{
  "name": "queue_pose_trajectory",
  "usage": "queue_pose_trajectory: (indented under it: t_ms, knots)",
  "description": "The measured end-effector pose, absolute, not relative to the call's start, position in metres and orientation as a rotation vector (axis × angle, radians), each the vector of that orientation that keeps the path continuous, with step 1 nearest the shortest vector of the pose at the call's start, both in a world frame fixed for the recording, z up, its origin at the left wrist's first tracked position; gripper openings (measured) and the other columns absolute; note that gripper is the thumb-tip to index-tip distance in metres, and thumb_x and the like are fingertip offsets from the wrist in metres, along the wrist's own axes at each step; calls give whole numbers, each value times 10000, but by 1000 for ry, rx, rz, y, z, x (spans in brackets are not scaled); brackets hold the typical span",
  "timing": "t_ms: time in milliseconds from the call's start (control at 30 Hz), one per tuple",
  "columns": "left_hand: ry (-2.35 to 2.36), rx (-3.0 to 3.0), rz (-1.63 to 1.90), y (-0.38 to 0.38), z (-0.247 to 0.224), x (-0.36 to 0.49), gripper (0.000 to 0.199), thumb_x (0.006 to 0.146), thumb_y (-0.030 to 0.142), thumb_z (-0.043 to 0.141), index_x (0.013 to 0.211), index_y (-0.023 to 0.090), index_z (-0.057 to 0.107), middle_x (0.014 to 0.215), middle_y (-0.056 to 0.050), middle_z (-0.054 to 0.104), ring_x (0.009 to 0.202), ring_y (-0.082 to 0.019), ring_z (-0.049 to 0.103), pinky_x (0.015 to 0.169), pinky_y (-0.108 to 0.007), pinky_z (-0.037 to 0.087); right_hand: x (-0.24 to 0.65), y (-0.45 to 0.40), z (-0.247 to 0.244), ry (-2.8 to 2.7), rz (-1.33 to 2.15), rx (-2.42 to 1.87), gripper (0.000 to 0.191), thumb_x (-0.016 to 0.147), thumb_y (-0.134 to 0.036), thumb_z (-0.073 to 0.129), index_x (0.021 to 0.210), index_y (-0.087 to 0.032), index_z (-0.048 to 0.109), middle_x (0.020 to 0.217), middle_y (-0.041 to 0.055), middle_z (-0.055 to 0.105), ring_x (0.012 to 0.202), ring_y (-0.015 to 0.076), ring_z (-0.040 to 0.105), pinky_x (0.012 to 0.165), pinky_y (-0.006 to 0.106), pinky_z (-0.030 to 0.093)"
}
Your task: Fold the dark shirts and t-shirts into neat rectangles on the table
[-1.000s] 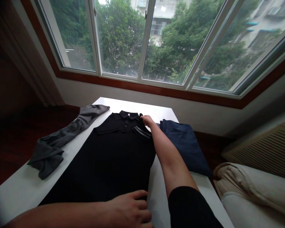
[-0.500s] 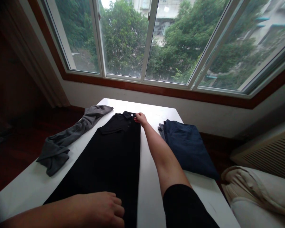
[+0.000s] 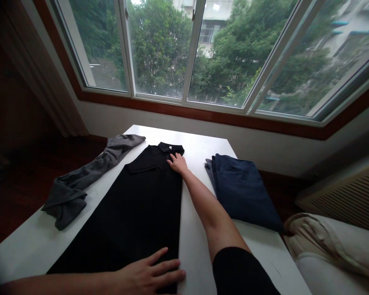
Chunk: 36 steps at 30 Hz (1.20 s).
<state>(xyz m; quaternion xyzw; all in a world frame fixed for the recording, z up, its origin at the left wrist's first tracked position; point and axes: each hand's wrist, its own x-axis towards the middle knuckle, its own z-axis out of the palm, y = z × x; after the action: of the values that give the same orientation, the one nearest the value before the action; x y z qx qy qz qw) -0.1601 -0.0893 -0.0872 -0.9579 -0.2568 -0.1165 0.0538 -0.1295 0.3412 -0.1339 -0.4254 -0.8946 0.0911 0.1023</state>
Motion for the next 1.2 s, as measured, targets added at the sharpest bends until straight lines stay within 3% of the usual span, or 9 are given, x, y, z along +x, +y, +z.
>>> queue_pose_trajectory:
  t_ms: [200,300,400,533,733,867,1000,1200]
  knots:
    - [-978,-3026,-356,-95,-78,-170,443,1069,358,483,1510,331,486,1599,-37,487,1445,-248,483,1202,-469,407,-132,346,-138,-2611,253,-1438,672,1068,-617,328,1634,-255,342,1710,130,235,1580,309,189,1246,486,182]
    - [-1193,-3092,-341,-101,-76,-174,499,1031,417,548,1506,288,467,1526,-82,552,1351,-279,544,1173,-479,420,-130,343,-131,-2606,177,-1414,643,1074,-559,356,1634,-246,332,1647,153,360,1516,312,322,1205,452,267]
    - [-1738,-2930,-262,-107,-76,-182,620,962,514,613,1503,248,470,1437,-139,584,1251,-332,577,1096,-520,462,-127,344,-121,-2551,86,-1414,602,1072,-478,392,1622,-237,346,1487,168,537,1354,313,501,1114,422,376]
    - [-2240,-2658,-126,-110,-71,-194,676,948,433,619,1558,222,421,1435,-173,571,1279,-370,564,1115,-584,425,-132,355,-108,-2514,48,-1418,557,1059,-497,427,1553,-239,445,1373,162,612,1265,323,558,1053,422,421]
    - [-2261,-2807,13,-112,-62,-190,688,936,206,563,1592,254,364,1252,-113,690,1072,-291,687,1019,-515,506,-158,376,-102,-2466,320,-1454,563,1045,-476,478,1550,-234,427,1337,158,659,1188,300,632,979,377,469]
    - [-2329,-2833,5,-114,-58,-187,685,877,99,528,1535,274,446,1261,-89,702,1049,-279,702,942,-442,544,-164,391,-102,-2493,413,-1480,470,991,-416,591,1421,-228,562,1307,138,683,1159,285,648,949,346,482]
    - [-2414,-2855,-261,-118,-47,-197,633,882,106,520,1476,326,501,1270,-33,704,1043,-248,700,916,-381,548,-160,401,-100,-2458,400,-1467,315,962,-343,625,1246,-211,652,1209,120,718,1082,248,660,907,307,486]
    - [-2357,-2930,-601,-116,-26,-220,487,908,139,537,1343,347,605,1240,17,708,1082,-198,690,958,-321,523,-150,410,-88,-2174,464,-1528,251,959,-325,612,1176,-208,662,1027,79,740,881,194,681,826,271,504]
